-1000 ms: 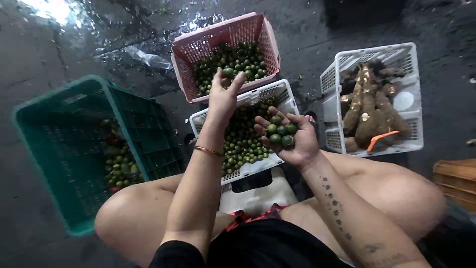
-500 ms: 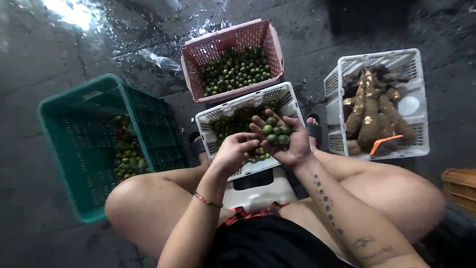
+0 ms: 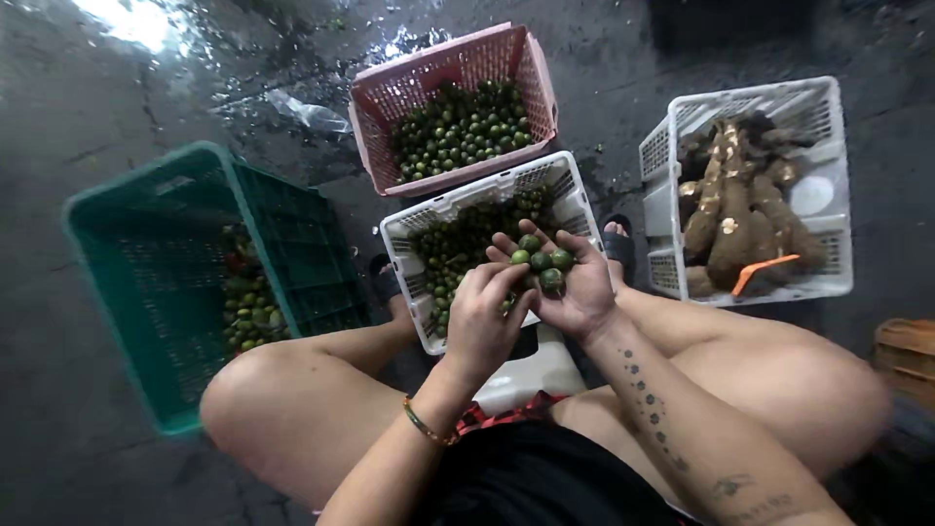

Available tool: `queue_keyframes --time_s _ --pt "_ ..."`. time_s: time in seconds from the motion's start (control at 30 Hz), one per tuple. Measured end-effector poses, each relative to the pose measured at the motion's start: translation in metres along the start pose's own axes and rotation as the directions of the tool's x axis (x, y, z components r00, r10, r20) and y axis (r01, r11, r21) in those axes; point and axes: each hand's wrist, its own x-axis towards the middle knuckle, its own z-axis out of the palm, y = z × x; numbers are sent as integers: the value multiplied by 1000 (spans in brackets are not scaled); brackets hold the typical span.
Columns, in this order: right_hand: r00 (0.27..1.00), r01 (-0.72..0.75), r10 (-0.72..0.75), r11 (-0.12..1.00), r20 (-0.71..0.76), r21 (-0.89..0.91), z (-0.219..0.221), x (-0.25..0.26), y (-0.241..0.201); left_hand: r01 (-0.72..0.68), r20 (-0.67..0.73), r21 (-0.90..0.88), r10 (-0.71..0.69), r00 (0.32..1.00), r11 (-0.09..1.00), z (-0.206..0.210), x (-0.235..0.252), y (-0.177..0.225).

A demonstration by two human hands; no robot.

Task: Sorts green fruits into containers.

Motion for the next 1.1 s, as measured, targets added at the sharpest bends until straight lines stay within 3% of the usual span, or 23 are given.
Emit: queue_keyframes --time_s 0.03,0.07,0.1,0.13,0.2,0.4,0.6,0.67,0.73,0.8,0.87,0.93,1.0,1.03,1.1 --pt "1000 -4 5 1000 -15 18 -3 -1 0 153 47 -269 -145 988 951 -1 -3 2" --pt "999 -4 5 1000 -33 22 -4 -1 -2 319 156 -560 -281 947 765 -4 -4 4" --pt "999 1 0 1000 -49 15 -5 -1 -4 449 304 -750 -349 887 486 -6 -4 2" --pt "998 2 -3 1000 -56 -6 -7 0 -5 534 434 -811 -365 824 239 -8 -6 -1" --pt "996 7 -11 999 -87 -48 -10 3 -8 601 580 -798 -334 743 -49 -9 -7 -8" --pt "997 11 -12 1000 -80 -9 -18 11 -11 544 628 -766 -214 749 -344 -5 2 -24" --pt "997 44 -45 999 -64 -27 -14 11 -12 528 676 -702 -213 705 -478 -7 8 -31" --pt "997 47 -50 998 -66 -44 -14 13 -12 531 680 -714 -272 681 -456 -8 9 -31" --pt "997 38 -42 997 -66 -70 -15 14 -11 543 652 -757 -368 663 -365 -10 13 -31" --pt "998 17 -22 997 -67 -75 -15 13 -10 547 570 -813 -473 672 -201 -11 15 -31" --pt "997 0 -4 998 -73 -58 -13 12 -9 511 416 -858 -517 748 49 -15 14 -30" --pt "997 -12 8 999 -76 -48 -9 9 -6 381 180 -798 -418 891 467 -20 10 -27" --pt "997 -32 30 999 -66 -29 -6 6 -1 128 -24 -497 -161 987 858 -22 6 -21" --pt "997 -46 46 999 -62 -2 -3 4 2 7 -59 -309 -26 998 951 -20 6 -18" --pt "995 -69 72 997 -66 43 0 1 8 -127 -37 -6 127 991 992 -14 2 -12"
